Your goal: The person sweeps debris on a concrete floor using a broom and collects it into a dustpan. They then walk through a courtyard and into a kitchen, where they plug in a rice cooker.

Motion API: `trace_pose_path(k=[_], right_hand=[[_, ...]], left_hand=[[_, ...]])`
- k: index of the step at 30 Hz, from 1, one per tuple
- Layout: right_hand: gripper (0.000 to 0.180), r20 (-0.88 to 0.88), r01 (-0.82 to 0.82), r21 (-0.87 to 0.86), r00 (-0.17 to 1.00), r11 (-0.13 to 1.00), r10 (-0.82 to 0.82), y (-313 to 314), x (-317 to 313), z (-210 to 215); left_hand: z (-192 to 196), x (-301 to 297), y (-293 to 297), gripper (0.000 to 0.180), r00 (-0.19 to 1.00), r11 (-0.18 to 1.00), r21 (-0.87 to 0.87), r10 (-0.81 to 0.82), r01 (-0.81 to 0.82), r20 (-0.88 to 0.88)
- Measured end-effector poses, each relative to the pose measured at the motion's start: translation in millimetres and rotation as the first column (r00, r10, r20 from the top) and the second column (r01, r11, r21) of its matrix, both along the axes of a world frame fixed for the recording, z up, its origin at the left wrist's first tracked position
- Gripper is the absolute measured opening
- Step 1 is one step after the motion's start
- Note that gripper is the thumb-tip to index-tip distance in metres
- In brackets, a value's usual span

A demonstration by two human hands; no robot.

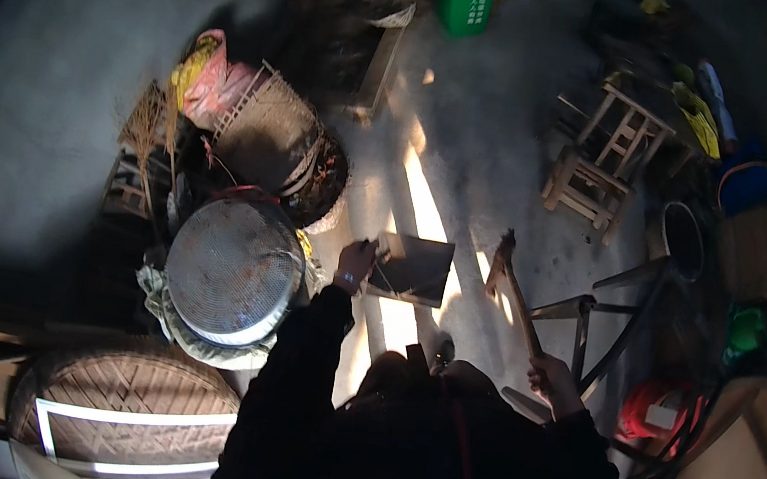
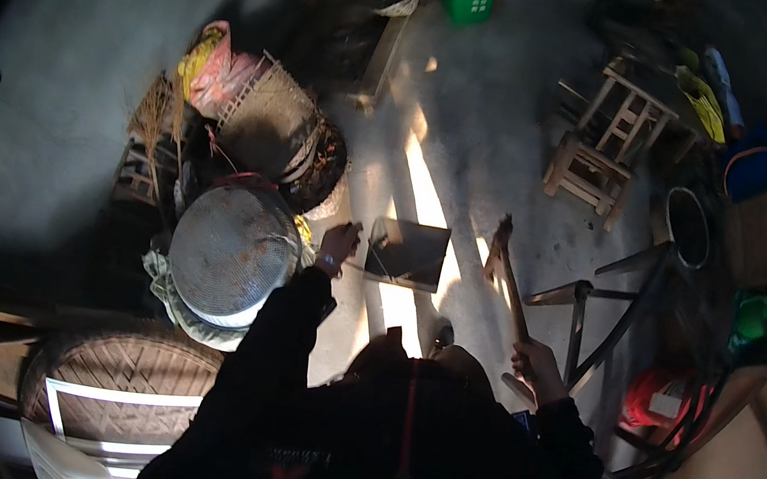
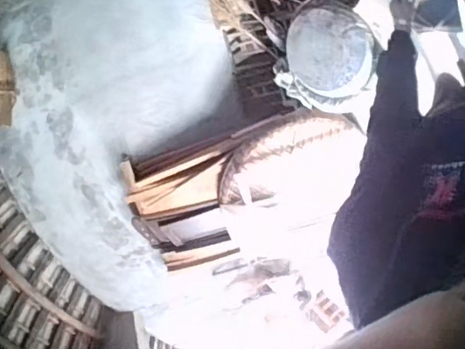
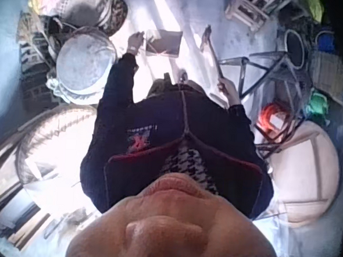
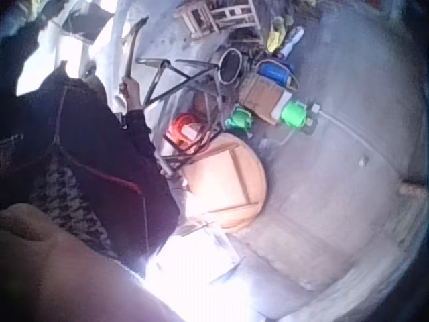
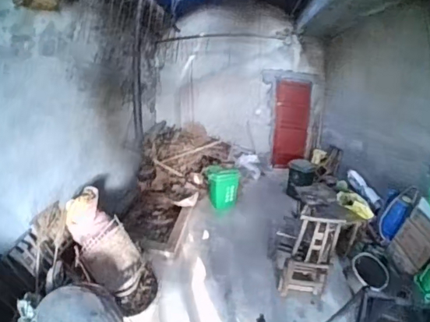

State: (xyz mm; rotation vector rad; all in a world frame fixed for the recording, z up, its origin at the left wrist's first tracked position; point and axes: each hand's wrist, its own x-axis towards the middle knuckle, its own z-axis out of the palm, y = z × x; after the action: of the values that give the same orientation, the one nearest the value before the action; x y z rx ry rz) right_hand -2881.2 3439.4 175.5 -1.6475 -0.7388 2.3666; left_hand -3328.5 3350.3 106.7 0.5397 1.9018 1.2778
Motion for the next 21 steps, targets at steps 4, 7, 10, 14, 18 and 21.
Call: trace_pose_path(k=[4,7,10,14,18,21], right_hand=[[0.009,0.02,-0.031,0.009,0.999,0.999,0.03,93,-68,8],[0.01,-0.026,-0.049,-0.019,0.998,0.999,0.049,164,-128,-4],[0.01,-0.023,-0.044,-0.009,0.999,0.999,0.044,234,-194,-15],[0.009,0.054,-0.071,-0.024,0.996,0.997,0.072,327,-272,-12],[0.01,0.078,-0.013,-0.068,0.997,0.998,0.019,407,-331,11],[0.012,0.166,-0.135,-0.017,0.977,0.991,0.136,461,-364,20]], left_hand=[[0,-49,94,0.034,0.997,0.997,0.033,0.077,-0.076,-0.012],[-23,-94,164,0.033,0.994,0.994,-0.026,0.105,-0.105,-0.018],[-52,-148,234,0.036,0.957,0.989,-0.04,0.126,-0.142,-0.263],[-109,-220,311,0.023,0.971,0.976,0.017,0.213,-0.216,0.106],[-181,-292,373,0.022,0.929,0.932,0.254,0.167,-0.258,0.331],[-202,-340,414,0.014,0.748,0.89,0.013,0.376,-0.457,0.547]])
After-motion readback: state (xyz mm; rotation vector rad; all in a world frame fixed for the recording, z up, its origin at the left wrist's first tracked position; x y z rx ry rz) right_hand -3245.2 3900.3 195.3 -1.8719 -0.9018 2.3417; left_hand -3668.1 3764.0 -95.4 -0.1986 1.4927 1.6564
